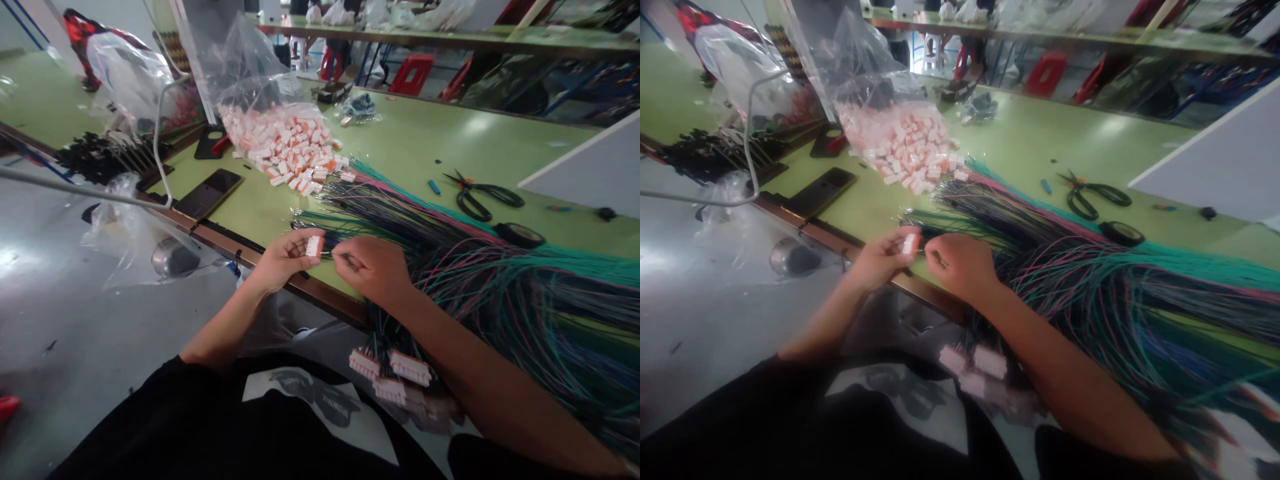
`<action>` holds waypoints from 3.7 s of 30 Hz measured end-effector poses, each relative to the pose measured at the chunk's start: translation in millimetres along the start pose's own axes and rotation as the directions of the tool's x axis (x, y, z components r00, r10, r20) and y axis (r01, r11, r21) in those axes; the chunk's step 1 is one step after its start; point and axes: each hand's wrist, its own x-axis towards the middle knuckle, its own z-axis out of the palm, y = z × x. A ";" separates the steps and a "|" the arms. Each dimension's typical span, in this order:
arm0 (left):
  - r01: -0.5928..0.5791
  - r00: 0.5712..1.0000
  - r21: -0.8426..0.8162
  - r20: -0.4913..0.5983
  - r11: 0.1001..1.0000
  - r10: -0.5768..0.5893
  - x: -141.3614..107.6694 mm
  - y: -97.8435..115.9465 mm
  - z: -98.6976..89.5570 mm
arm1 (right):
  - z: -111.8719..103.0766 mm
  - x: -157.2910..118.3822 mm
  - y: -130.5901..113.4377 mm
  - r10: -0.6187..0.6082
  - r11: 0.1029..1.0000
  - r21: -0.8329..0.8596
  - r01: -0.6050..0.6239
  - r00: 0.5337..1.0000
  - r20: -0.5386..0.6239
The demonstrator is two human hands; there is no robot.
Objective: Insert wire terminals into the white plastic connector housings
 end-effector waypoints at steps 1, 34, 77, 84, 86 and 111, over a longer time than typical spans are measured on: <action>0.007 1.000 0.007 -0.006 1.000 -0.007 0.1 -0.3 -0.1 | 0.3 0.1 -0.1 -0.004 1.000 -0.007 0.004 1.000 -0.001; 0.058 0.998 -0.005 0.015 0.998 -0.058 1.6 -2.5 1.2 | 5.6 1.6 3.4 -0.017 0.925 0.380 0.005 0.999 0.030; 0.157 0.931 -0.094 0.347 0.983 -0.115 -4.1 8.4 -12.2 | -46.8 18.3 52.4 0.398 0.884 0.200 -0.423 0.904 0.157; 0.142 0.943 -0.135 0.319 0.981 -0.093 -1.8 5.5 -11.1 | -24.2 7.4 8.1 -0.025 0.876 0.482 -0.019 0.996 0.086; 0.147 0.941 -0.142 0.324 0.979 -0.095 -1.3 5.4 -11.8 | -16.2 5.0 -1.1 -0.087 0.903 0.426 0.054 0.995 0.058; 0.125 0.958 -0.166 0.275 0.978 -0.076 -0.3 5.2 -8.9 | -11.4 1.6 -6.3 0.035 0.996 -0.079 -0.032 0.998 0.045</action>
